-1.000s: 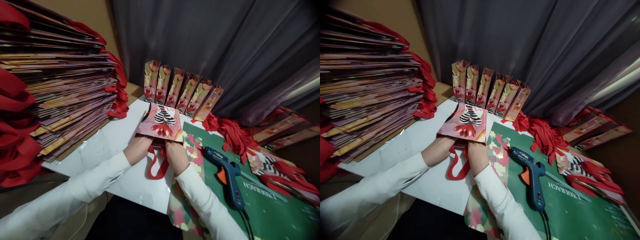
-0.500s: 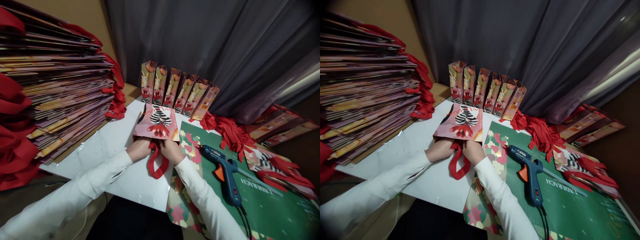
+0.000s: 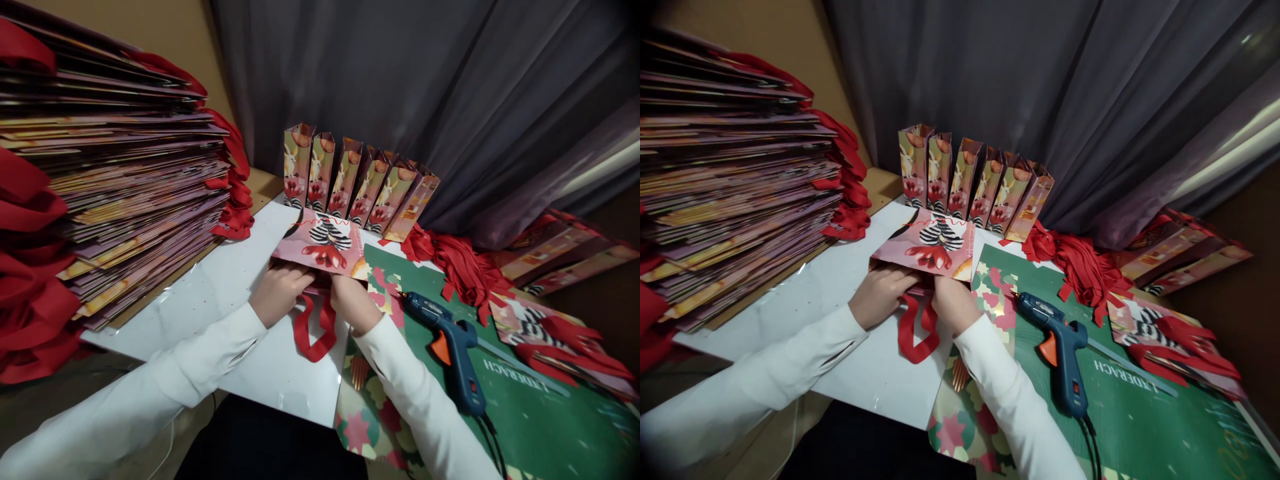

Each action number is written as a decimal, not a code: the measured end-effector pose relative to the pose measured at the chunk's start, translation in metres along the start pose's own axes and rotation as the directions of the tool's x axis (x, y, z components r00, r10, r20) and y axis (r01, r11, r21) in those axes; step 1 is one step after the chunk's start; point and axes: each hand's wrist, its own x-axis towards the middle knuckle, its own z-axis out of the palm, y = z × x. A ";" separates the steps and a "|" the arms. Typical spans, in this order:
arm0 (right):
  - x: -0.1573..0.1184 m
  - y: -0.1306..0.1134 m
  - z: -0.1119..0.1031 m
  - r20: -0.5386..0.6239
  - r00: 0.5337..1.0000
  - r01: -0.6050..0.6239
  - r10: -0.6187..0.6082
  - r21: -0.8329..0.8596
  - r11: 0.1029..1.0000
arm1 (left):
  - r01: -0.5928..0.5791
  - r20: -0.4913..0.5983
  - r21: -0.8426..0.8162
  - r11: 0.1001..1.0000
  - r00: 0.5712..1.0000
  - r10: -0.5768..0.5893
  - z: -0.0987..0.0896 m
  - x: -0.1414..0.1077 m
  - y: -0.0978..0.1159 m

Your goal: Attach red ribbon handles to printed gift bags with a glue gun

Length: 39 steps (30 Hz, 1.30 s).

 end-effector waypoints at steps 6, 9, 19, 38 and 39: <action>-0.038 -0.001 -0.035 -0.041 0.982 0.161 -0.185 -0.328 0.931 | -0.080 -0.233 0.039 0.996 0.968 0.087 -0.020 0.002 0.000; -0.040 0.001 -0.022 -0.152 0.960 0.153 -0.236 -0.421 0.894 | -0.128 -0.249 0.061 0.990 0.958 0.140 -0.024 0.005 0.008; -0.034 0.005 0.017 -0.450 0.801 0.169 -0.394 -0.461 0.871 | -0.293 -0.225 0.105 0.950 0.924 0.310 -0.019 -0.002 0.011; -0.046 0.023 0.010 -0.478 0.737 0.197 -0.479 -0.526 0.827 | -0.461 -0.252 0.096 0.882 0.846 0.470 -0.032 -0.008 -0.027; -0.045 0.024 0.009 -0.457 0.748 0.201 -0.480 -0.533 0.822 | -0.464 -0.226 0.094 0.881 0.851 0.473 -0.033 -0.006 -0.027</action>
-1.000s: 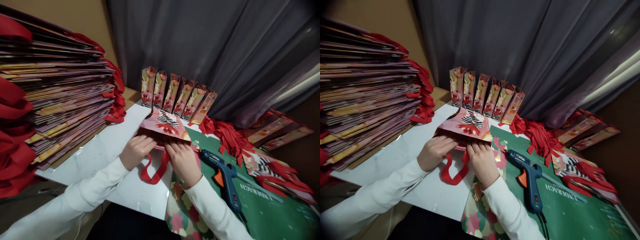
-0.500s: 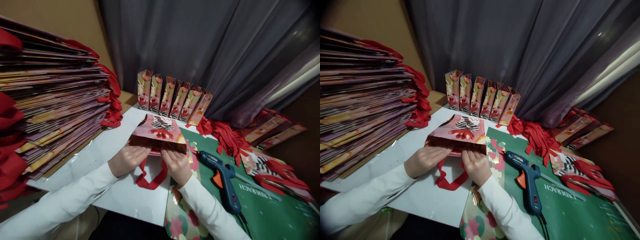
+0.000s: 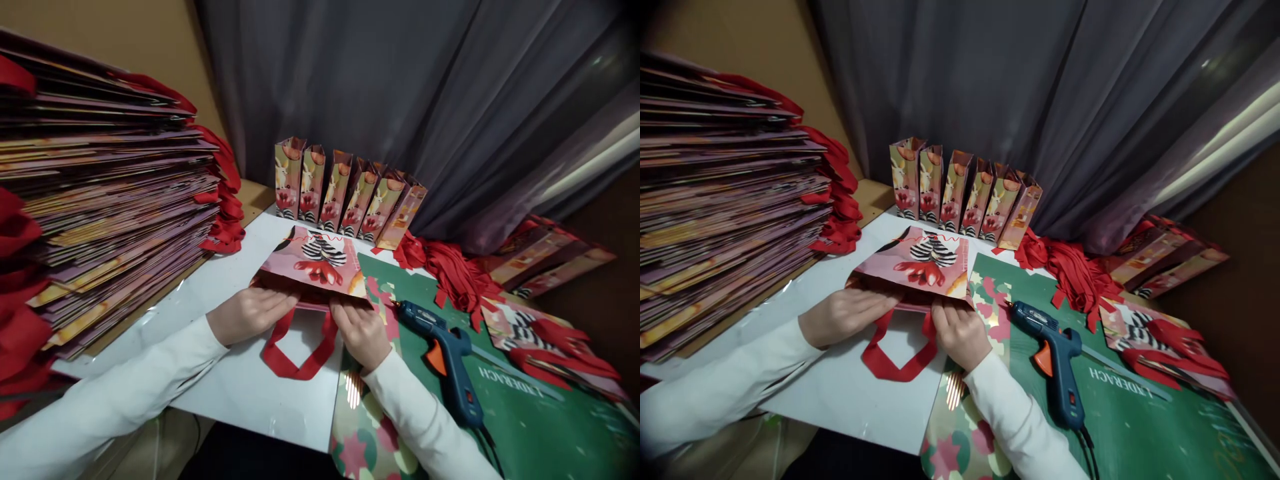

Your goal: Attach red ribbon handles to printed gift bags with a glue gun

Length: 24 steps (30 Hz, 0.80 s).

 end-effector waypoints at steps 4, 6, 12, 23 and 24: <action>0.004 0.006 -0.003 0.100 0.994 0.034 -0.035 0.013 0.999 | 0.018 0.097 0.053 0.998 0.995 -0.023 -0.008 0.005 -0.005; 0.003 0.006 -0.006 0.096 0.994 0.053 -0.054 0.015 0.998 | 0.013 0.080 0.083 0.996 0.997 -0.019 -0.013 0.004 -0.006; -0.007 0.004 -0.007 0.066 0.998 0.013 -0.017 0.065 0.998 | -0.003 0.030 0.059 0.998 1.000 0.001 -0.007 -0.014 -0.002; 0.005 0.012 -0.016 -0.002 1.000 -0.028 0.029 0.103 0.994 | 0.065 0.024 0.009 0.998 0.998 -0.065 -0.019 0.002 -0.012; 0.003 0.013 -0.017 -0.018 1.000 -0.002 0.004 0.106 0.994 | 0.056 -0.003 -0.011 0.998 0.998 -0.056 -0.021 0.003 -0.012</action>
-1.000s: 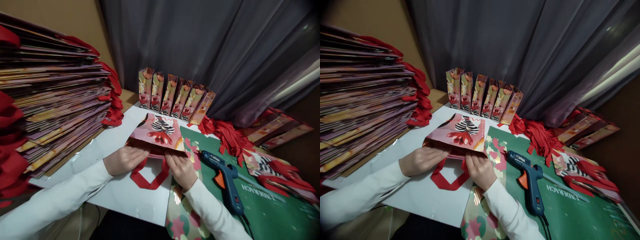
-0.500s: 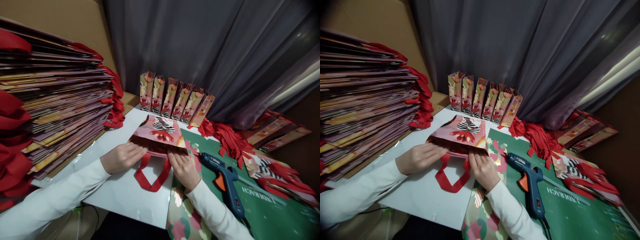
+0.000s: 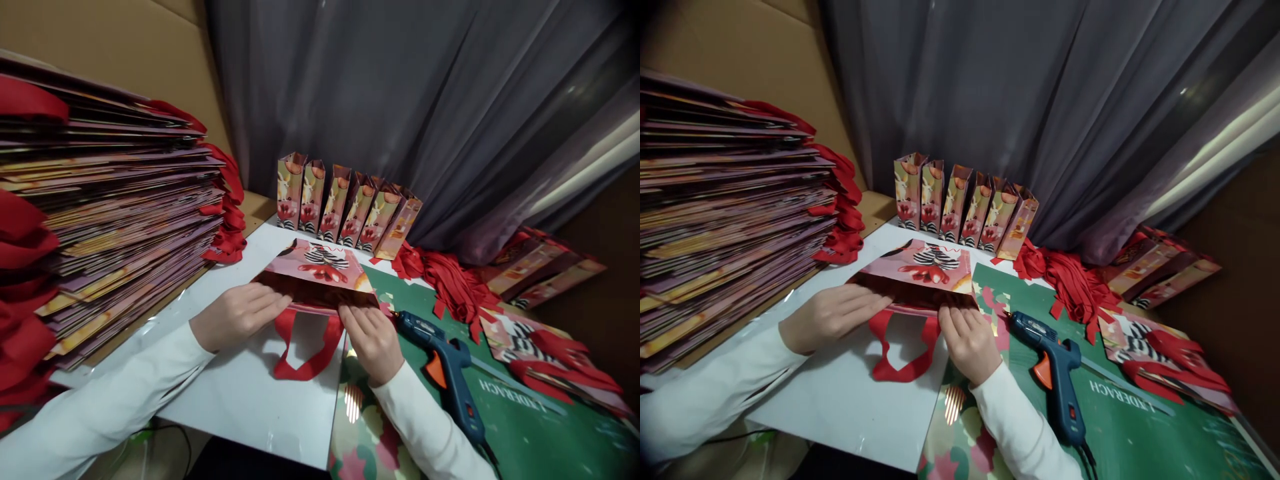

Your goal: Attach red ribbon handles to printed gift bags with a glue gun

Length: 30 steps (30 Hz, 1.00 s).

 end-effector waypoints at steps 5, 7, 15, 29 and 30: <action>-0.004 0.001 -0.002 0.003 1.000 0.023 -0.023 -0.034 0.999 | 0.006 0.000 -0.015 1.000 1.000 -0.006 -0.004 0.000 0.002; -0.001 -0.003 -0.003 0.026 0.999 -0.018 0.019 -0.046 0.999 | 0.028 0.037 -0.006 1.000 0.999 -0.028 -0.005 0.005 0.006; 0.022 -0.027 -0.003 0.147 0.979 -0.149 0.143 0.028 0.988 | 0.223 0.141 0.012 0.975 0.965 -0.222 0.008 0.032 0.042; 0.025 -0.029 -0.004 0.042 0.986 -0.163 0.164 -0.013 0.986 | 0.150 0.020 0.115 0.982 0.988 -0.153 0.005 0.034 0.035; 0.025 -0.027 -0.007 0.061 0.988 -0.139 0.140 -0.015 0.990 | 0.154 0.021 0.113 0.982 0.987 -0.158 0.003 0.033 0.034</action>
